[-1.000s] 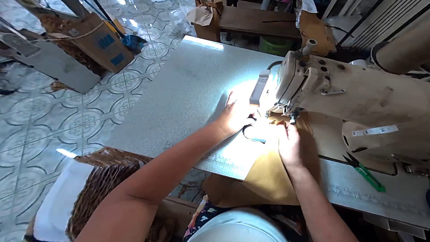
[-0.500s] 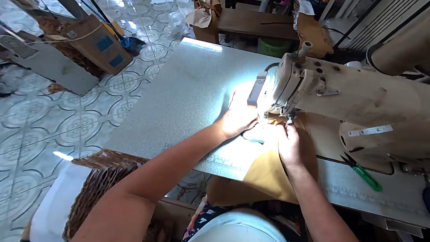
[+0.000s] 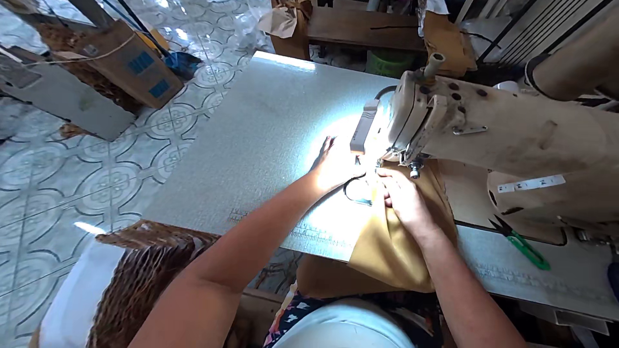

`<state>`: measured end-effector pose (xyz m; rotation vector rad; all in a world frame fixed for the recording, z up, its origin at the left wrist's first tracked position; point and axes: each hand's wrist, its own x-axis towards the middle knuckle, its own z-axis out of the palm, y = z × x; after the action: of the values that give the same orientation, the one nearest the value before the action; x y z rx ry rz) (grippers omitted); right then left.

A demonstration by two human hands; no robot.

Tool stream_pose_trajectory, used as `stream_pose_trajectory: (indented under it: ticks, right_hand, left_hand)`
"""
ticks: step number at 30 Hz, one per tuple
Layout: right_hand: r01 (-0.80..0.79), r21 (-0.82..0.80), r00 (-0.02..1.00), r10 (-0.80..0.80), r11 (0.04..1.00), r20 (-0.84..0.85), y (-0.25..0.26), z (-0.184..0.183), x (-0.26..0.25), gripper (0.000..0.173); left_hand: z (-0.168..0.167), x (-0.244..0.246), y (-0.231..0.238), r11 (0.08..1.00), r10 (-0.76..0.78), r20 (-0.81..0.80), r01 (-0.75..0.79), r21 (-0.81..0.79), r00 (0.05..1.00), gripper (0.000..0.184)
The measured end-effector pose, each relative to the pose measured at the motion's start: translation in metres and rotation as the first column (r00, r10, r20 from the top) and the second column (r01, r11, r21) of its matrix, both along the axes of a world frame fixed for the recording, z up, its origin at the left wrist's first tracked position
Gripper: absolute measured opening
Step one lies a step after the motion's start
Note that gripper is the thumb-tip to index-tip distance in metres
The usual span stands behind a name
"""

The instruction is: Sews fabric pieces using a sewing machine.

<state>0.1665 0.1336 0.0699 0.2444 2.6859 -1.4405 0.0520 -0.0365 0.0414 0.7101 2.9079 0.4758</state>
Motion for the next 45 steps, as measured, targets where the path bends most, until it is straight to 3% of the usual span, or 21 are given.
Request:
stream_pose_trajectory:
  ticks: [3, 5, 9, 12, 14, 16, 17, 19, 20, 22, 23, 26, 28, 32, 34, 45]
  right_hand:
    - [-0.097, 0.041, 0.991, 0.093, 0.994, 0.093, -0.004, 0.007, -0.009, 0.032]
    - [-0.159, 0.165, 0.986, 0.164, 0.973, -0.016, -0.006, 0.003, -0.007, 0.033]
    - [-0.144, 0.53, 0.908, 0.325, 0.836, -0.265, -0.017, -0.01, 0.003, 0.033]
    - [-0.118, 0.688, 0.908, 0.358, 0.716, -0.218, -0.032, -0.012, 0.006, 0.037]
    - [-0.161, 0.722, 0.943, 0.32, 0.672, -0.087, -0.043, -0.008, 0.009, 0.043]
    - [-0.198, 0.725, 0.968, 0.247, 0.659, 0.039, -0.054, -0.005, 0.01, 0.043]
    - [-0.215, 0.725, 0.973, 0.211, 0.654, 0.098, -0.059, -0.003, 0.01, 0.044]
    - [-0.207, 0.727, 0.978, 0.154, 0.655, 0.139, -0.065, -0.002, 0.011, 0.046]
    - [-0.19, 0.734, 0.982, 0.132, 0.652, 0.138, -0.067, -0.002, 0.013, 0.047]
    - [-0.146, 0.752, 0.989, 0.082, 0.642, 0.122, -0.068, -0.002, 0.02, 0.05]
    - [-0.128, 0.751, 0.99, 0.045, 0.647, 0.13, -0.068, -0.001, 0.024, 0.051]
    - [-0.057, 0.765, 0.997, -0.006, 0.642, 0.079, -0.057, -0.002, 0.039, 0.049]
    - [-0.028, 0.767, 1.0, 0.015, 0.641, 0.024, -0.045, -0.005, 0.044, 0.047]
    - [-0.038, 0.758, 0.993, 0.108, 0.651, -0.043, -0.022, -0.01, 0.048, 0.045]
    - [-0.025, 0.762, 0.981, 0.161, 0.647, -0.105, -0.011, -0.015, 0.048, 0.043]
    - [-0.107, 0.74, 0.875, 0.417, 0.664, -0.247, 0.047, -0.025, 0.018, 0.041]
  left_hand:
    - [-0.003, -0.001, -0.003, 0.997, 0.018, -0.007, -0.017, 0.069, 1.0, 0.062]
    - [-0.003, -0.002, -0.005, 0.993, 0.024, -0.007, -0.023, 0.119, 1.0, 0.065]
    - [-0.001, -0.001, -0.004, 0.978, 0.054, 0.003, -0.053, 0.204, 0.999, 0.068]
    - [-0.005, -0.001, -0.007, 0.965, 0.044, -0.041, -0.032, 0.26, 0.998, 0.065]
    - [-0.003, 0.001, -0.014, 0.976, -0.06, -0.168, 0.093, 0.199, 0.984, 0.054]
    - [0.0, 0.002, -0.023, 0.91, -0.23, -0.361, 0.331, 0.251, 0.904, 0.034]
    - [0.006, 0.002, -0.025, 0.863, -0.275, -0.271, 0.361, 0.354, 0.922, 0.029]
    - [0.018, -0.001, -0.023, 0.769, -0.328, 0.082, 0.216, 0.602, 0.941, 0.035]
    - [0.021, -0.004, -0.024, 0.762, -0.387, 0.143, 0.229, 0.606, 0.911, 0.032]
    - [0.021, -0.012, -0.028, 0.842, -0.484, 0.077, 0.44, 0.312, 0.872, 0.03]
    - [0.02, -0.013, -0.028, 0.856, -0.492, 0.087, 0.462, 0.234, 0.867, 0.033]
    - [0.016, -0.006, -0.022, 0.849, -0.459, 0.136, 0.389, 0.358, 0.878, 0.028]
    - [0.013, -0.002, -0.023, 0.81, -0.551, -0.069, 0.553, 0.193, 0.831, 0.028]
    - [0.009, 0.008, -0.025, 0.781, -0.581, -0.348, 0.624, 0.014, 0.736, 0.024]
    - [0.005, 0.01, -0.026, 0.779, -0.573, -0.407, 0.627, 0.0, 0.711, 0.024]
    - [0.003, 0.034, -0.015, 0.877, -0.416, -0.408, 0.477, 0.054, 0.813, 0.025]
